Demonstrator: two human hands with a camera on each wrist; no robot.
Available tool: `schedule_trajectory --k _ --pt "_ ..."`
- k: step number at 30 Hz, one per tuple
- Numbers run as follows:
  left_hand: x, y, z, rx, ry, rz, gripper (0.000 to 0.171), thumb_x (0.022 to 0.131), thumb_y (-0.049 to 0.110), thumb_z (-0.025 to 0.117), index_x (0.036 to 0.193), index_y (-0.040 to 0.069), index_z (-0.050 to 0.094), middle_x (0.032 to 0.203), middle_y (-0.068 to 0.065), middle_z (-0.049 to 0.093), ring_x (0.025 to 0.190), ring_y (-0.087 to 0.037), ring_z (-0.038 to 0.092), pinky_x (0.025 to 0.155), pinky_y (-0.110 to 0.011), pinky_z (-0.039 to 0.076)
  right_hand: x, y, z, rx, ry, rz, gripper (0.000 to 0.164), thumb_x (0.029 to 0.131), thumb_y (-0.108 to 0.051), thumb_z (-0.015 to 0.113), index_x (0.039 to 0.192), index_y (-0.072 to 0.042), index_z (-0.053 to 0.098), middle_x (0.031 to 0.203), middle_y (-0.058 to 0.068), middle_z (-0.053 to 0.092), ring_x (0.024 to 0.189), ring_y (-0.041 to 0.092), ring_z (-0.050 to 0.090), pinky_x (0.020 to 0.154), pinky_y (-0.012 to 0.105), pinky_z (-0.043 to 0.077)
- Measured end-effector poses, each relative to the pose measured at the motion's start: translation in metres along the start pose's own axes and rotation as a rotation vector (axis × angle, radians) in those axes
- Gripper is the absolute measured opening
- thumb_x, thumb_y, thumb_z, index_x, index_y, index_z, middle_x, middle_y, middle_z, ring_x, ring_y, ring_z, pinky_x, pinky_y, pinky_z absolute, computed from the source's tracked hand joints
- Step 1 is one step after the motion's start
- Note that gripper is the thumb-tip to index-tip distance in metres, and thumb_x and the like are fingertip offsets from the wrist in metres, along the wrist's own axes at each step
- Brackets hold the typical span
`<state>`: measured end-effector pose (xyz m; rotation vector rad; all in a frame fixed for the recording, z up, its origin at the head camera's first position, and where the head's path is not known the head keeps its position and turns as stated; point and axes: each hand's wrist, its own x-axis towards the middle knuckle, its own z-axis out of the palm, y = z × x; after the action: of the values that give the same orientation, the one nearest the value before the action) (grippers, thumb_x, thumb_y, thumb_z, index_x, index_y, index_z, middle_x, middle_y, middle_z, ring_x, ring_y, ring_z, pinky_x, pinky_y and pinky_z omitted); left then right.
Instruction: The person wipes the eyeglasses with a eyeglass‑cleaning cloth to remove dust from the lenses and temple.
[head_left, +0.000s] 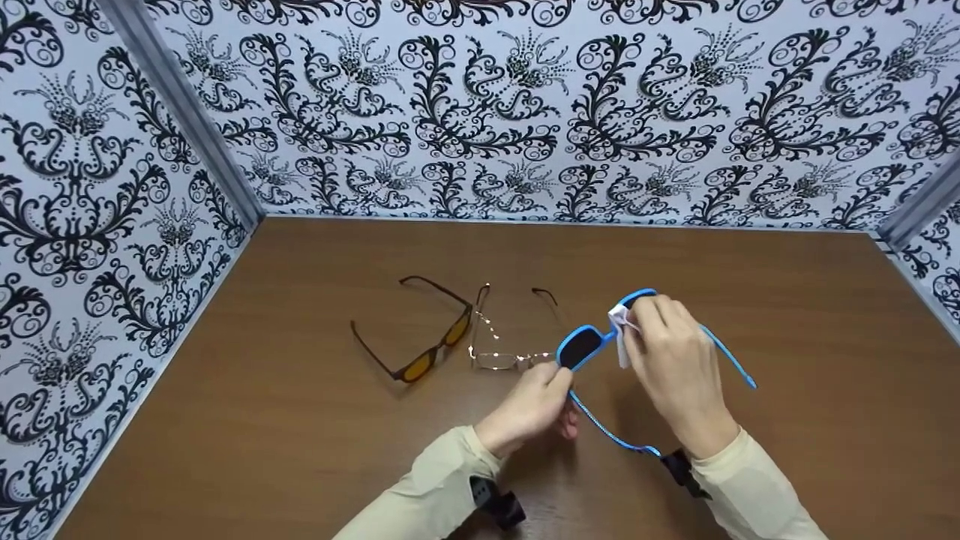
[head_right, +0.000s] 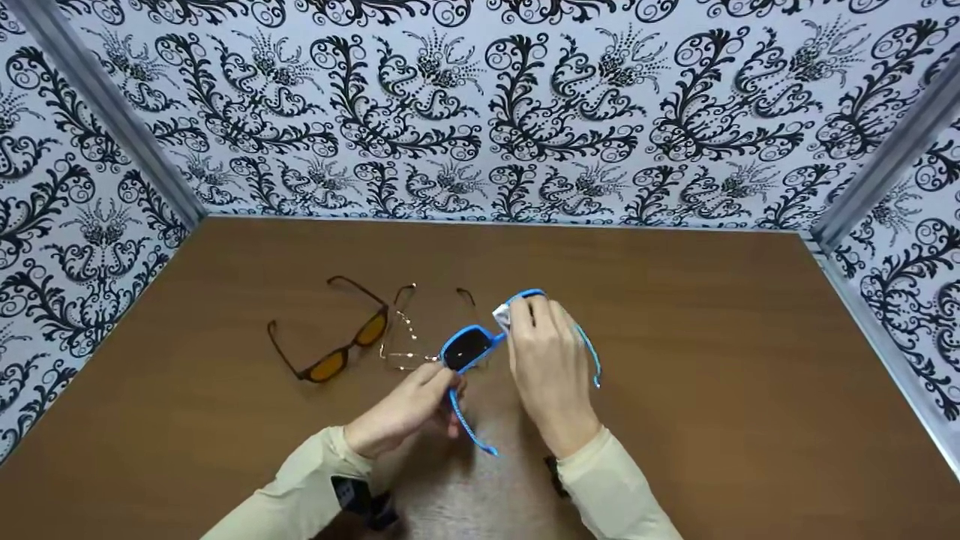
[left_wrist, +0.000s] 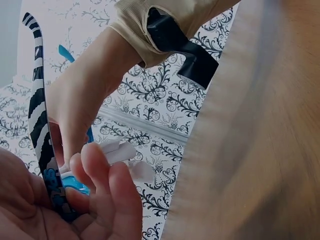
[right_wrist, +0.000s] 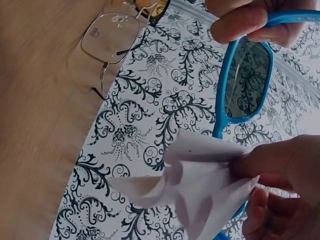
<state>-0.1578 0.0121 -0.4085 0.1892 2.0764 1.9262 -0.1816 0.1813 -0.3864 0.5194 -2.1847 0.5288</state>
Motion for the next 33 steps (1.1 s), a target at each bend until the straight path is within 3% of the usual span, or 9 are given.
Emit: schedule_trajectory --k 5,9,13,16,19,23,29,33 --pt "-0.001 0.0 0.003 0.006 -0.029 -0.027 0.02 0.093 0.005 0.037 0.077 0.005 0.05 0.054 -0.006 0.053 0.038 -0.01 0.05 0.044 -0.031 0.052 -0.001 0.002 0.005 -0.045 0.083 0.125 0.012 0.08 0.011 0.06 0.089 0.005 0.053 0.089 0.019 0.052 0.058 0.032 0.054 0.044 0.046 0.046" --pt "0.0 0.0 0.006 0.02 -0.054 -0.027 0.019 0.093 0.006 0.037 0.079 0.005 0.05 0.055 -0.004 0.053 0.039 -0.009 0.051 0.045 -0.031 0.053 0.003 0.004 0.006 -0.026 0.151 0.2 0.009 0.085 0.007 0.057 0.09 0.006 0.05 0.091 0.021 0.048 0.056 0.034 0.054 0.045 0.05 0.046" --pt "0.0 0.0 0.007 -0.002 -0.049 -0.028 0.018 0.093 0.007 0.037 0.081 0.004 0.05 0.056 -0.004 0.053 0.04 -0.009 0.051 0.047 -0.032 0.054 0.007 0.005 0.004 0.065 0.173 0.148 0.011 0.083 0.01 0.059 0.09 0.004 0.052 0.091 0.018 0.05 0.063 0.029 0.055 0.051 0.041 0.048" --pt "0.0 0.001 0.008 -0.033 -0.019 -0.02 0.018 0.093 0.006 0.037 0.081 0.004 0.05 0.056 -0.003 0.051 0.04 -0.009 0.05 0.046 -0.03 0.053 0.007 0.006 0.003 0.144 0.12 0.057 0.018 0.079 0.013 0.063 0.089 0.001 0.054 0.086 0.013 0.052 0.065 0.02 0.052 0.054 0.027 0.044" --pt "0.0 0.001 0.008 -0.072 0.023 -0.001 0.018 0.092 0.004 0.037 0.079 0.005 0.049 0.056 -0.004 0.05 0.041 -0.009 0.049 0.045 -0.026 0.05 0.004 0.006 0.003 0.165 0.058 0.004 0.022 0.077 0.014 0.067 0.087 -0.002 0.055 0.081 0.007 0.051 0.063 0.012 0.047 0.052 0.021 0.038" --pt "0.001 0.002 0.007 -0.094 0.057 0.02 0.019 0.094 0.005 0.038 0.079 0.007 0.048 0.058 -0.004 0.05 0.043 -0.009 0.049 0.045 -0.024 0.048 0.0 0.005 0.005 0.086 0.057 0.028 0.021 0.077 0.012 0.068 0.084 -0.002 0.054 0.077 0.007 0.049 0.061 0.014 0.048 0.047 0.029 0.042" --pt "0.001 0.003 0.004 -0.071 0.023 0.023 0.018 0.096 0.006 0.04 0.082 0.006 0.05 0.059 -0.003 0.049 0.045 -0.009 0.05 0.047 -0.024 0.049 0.002 0.004 0.009 -0.031 0.217 0.115 0.009 0.083 0.007 0.062 0.09 0.005 0.056 0.088 0.019 0.055 0.066 0.034 0.06 0.048 0.05 0.049" --pt "0.002 0.002 -0.001 -0.097 -0.001 0.032 0.018 0.098 0.008 0.041 0.083 0.006 0.05 0.059 -0.004 0.05 0.045 -0.01 0.051 0.05 -0.028 0.052 0.002 0.001 0.011 0.038 0.258 0.098 0.01 0.083 0.007 0.062 0.091 0.004 0.058 0.089 0.018 0.057 0.069 0.029 0.06 0.052 0.042 0.049"
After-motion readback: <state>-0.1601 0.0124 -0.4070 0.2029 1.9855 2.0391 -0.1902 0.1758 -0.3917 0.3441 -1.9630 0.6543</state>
